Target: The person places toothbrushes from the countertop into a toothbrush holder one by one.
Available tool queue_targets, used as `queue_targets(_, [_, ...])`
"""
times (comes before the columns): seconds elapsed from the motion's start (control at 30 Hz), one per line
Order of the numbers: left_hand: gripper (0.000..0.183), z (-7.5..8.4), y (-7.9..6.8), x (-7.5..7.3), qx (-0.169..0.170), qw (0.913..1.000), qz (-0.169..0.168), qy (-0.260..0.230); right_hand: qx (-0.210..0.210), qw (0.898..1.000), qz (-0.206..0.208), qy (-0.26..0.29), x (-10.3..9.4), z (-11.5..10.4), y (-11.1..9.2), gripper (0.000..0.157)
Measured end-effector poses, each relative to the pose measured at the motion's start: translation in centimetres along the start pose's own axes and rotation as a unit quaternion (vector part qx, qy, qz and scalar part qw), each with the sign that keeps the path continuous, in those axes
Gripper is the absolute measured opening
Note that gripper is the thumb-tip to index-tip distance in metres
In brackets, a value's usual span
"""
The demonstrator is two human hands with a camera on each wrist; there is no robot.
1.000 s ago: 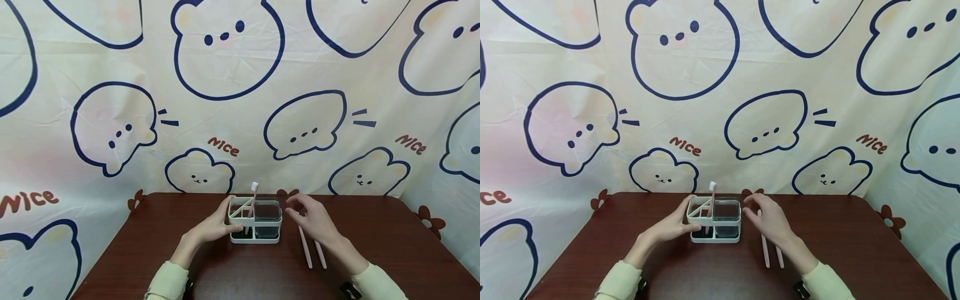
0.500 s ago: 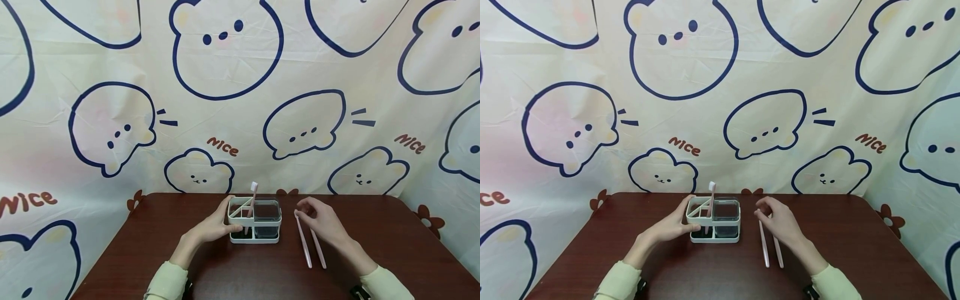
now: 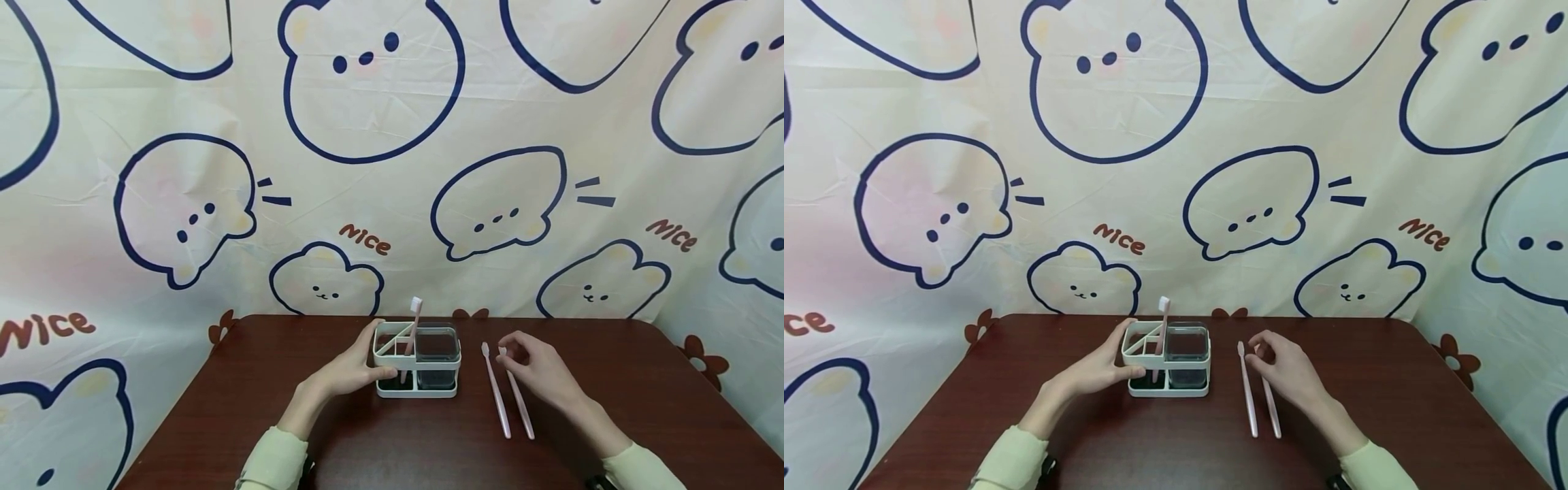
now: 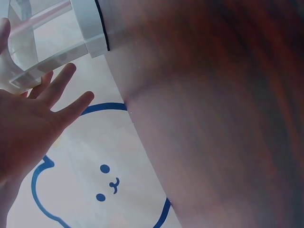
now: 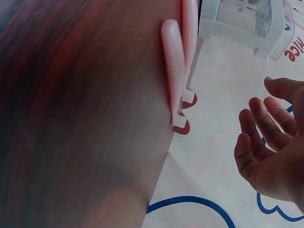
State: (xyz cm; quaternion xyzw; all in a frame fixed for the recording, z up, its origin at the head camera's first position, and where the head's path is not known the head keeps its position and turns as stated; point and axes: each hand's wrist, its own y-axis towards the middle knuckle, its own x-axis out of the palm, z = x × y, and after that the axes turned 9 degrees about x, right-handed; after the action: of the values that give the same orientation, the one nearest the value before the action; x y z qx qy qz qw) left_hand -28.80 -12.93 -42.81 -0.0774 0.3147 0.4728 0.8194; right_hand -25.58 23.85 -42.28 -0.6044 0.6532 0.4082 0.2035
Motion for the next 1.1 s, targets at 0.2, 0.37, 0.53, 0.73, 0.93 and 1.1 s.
queue_targets(0.2, [0.094, 0.1, 0.0, -0.1, 0.0, 1.0, -0.001, 0.008, 0.005, 1.0, -0.019, 0.002, -0.2, 0.8, -0.2, 0.021])
queue_targets(0.37, [0.087, 0.2, -0.1, -0.2, 0.007, 1.0, -0.005, 0.004, 0.016, 0.999, -0.052, 0.005, -0.3, 1.3, -0.3, 0.023])
queue_targets(0.53, [0.086, 0.3, -0.1, -0.1, 0.012, 0.9999, -0.005, 0.0, 0.02, 0.996, -0.082, 0.006, -0.2, 1.9, -0.4, 0.024])
queue_targets(0.73, [0.09, 0.2, -0.2, -0.1, -0.009, 0.9999, 0.001, 0.011, 0.023, 0.994, -0.106, 0.003, -0.2, 2.6, -0.2, 0.026])
queue_targets(0.93, [0.089, 0.2, -0.2, -0.1, -0.001, 1.0, 0.0, 0.007, 0.024, 0.992, -0.122, 0.0, -0.2, 3.3, 0.1, 0.03])
queue_targets(1.1, [0.088, 0.2, -0.1, 0.0, 0.002, 1.0, 0.0, 0.007, 0.024, 0.99, -0.139, -0.004, -0.2, 3.9, 0.3, 0.033])
